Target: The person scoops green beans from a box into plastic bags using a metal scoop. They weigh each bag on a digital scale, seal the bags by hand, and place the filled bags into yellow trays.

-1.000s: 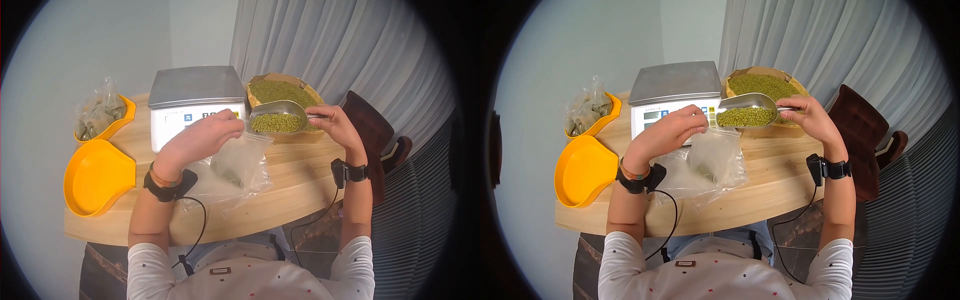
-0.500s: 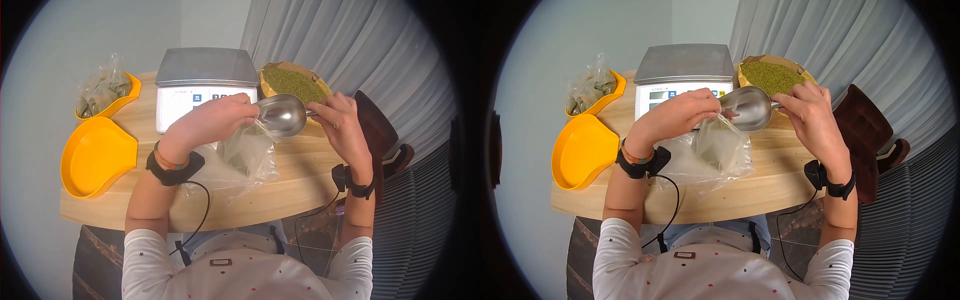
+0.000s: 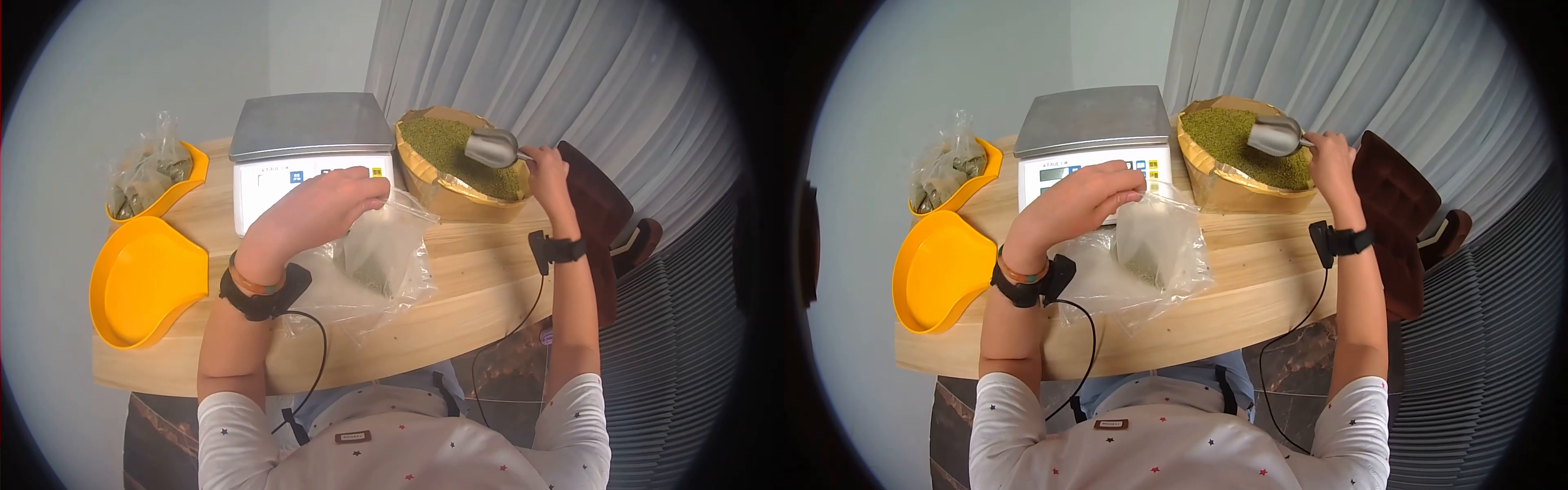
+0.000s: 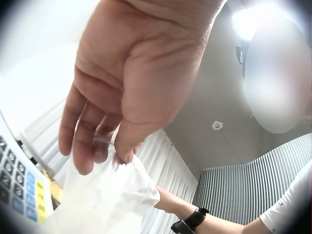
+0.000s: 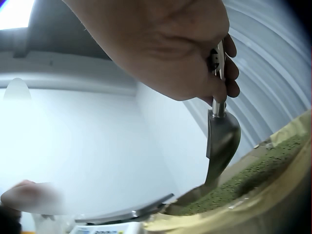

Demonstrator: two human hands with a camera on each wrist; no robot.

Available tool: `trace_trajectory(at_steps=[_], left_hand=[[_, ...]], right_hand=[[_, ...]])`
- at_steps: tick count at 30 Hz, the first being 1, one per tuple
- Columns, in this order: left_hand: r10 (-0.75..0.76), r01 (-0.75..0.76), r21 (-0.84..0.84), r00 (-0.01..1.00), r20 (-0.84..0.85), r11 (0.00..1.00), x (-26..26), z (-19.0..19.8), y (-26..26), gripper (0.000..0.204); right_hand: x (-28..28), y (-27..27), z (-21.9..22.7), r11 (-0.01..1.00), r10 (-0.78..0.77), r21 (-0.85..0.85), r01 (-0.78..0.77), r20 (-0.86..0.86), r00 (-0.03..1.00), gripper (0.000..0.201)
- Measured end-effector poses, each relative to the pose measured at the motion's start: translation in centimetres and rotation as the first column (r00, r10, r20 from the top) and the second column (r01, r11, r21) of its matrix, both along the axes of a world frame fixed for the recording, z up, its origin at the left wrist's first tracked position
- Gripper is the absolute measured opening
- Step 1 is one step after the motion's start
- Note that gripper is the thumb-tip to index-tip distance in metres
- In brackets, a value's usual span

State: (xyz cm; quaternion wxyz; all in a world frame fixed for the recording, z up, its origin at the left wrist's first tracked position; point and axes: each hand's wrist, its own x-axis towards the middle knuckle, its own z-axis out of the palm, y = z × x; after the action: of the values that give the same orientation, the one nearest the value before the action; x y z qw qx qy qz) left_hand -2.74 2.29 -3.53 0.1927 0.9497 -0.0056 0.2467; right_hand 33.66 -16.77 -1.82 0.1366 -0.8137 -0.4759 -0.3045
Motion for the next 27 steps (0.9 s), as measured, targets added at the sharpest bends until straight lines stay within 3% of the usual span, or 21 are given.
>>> trace_trajectory(at_steps=[1,4,8,9,11,15,17,18,20,23,27], left_hand=[[0.011,-0.01,0.003,1.0,-0.007,1.0,0.0,0.0,0.0,0.011],[0.006,-0.007,0.0,1.0,-0.019,1.0,0.0,0.1,0.0,0.011],[-0.002,0.001,-0.023,0.998,-0.064,1.0,-0.1,0.5,-0.1,0.007],[-0.021,0.02,-0.032,0.999,-0.03,0.999,0.0,0.2,0.1,0.009],[-0.04,0.04,-0.036,0.999,0.004,0.999,0.1,0.1,0.2,0.01],[-0.024,0.024,-0.007,1.0,-0.007,1.0,0.2,0.1,0.3,0.016],[-0.025,0.025,0.006,1.0,-0.012,1.0,0.1,0.1,0.3,0.016],[-0.026,0.025,-0.011,1.0,-0.014,1.0,0.0,0.2,0.2,0.017],[-0.029,0.029,-0.026,0.999,-0.016,0.999,-0.1,0.2,0.0,0.017],[-0.016,0.013,-0.061,0.999,-0.052,0.998,-0.1,0.2,-0.1,0.017],[-0.024,0.021,-0.059,0.998,-0.052,0.998,0.1,-0.1,0.1,0.017]], right_hand=[[0.7,0.4,-0.8,0.994,-0.103,-0.045,0.103,0.019,0.995,0.031],[1.8,1.6,-3.2,0.967,-0.184,-0.169,0.189,0.043,0.982,0.035],[1.8,3.7,-6.4,0.977,-0.119,-0.183,0.107,-0.056,0.991,0.035],[2.5,4.4,-7.3,0.984,-0.089,-0.172,0.053,-0.213,0.973,0.035],[3.2,5.0,-8.0,0.994,-0.019,-0.109,-0.032,-0.434,0.901,0.032],[4.3,4.8,-8.6,0.996,0.054,-0.032,-0.086,-0.548,0.835,0.028],[5.1,4.6,-9.0,0.99,0.135,0.072,-0.119,-0.709,0.692,0.026],[4.8,4.6,-8.6,0.99,0.135,0.073,-0.119,-0.709,0.692,0.026],[4.1,4.4,-7.9,0.979,0.167,0.201,0.023,-0.868,0.467,0.026],[4.9,4.1,-8.2,0.94,0.285,0.339,0.044,-0.848,0.447,0.025],[4.9,3.7,-8.2,0.922,0.313,0.382,0.064,-0.831,0.459,0.026]])
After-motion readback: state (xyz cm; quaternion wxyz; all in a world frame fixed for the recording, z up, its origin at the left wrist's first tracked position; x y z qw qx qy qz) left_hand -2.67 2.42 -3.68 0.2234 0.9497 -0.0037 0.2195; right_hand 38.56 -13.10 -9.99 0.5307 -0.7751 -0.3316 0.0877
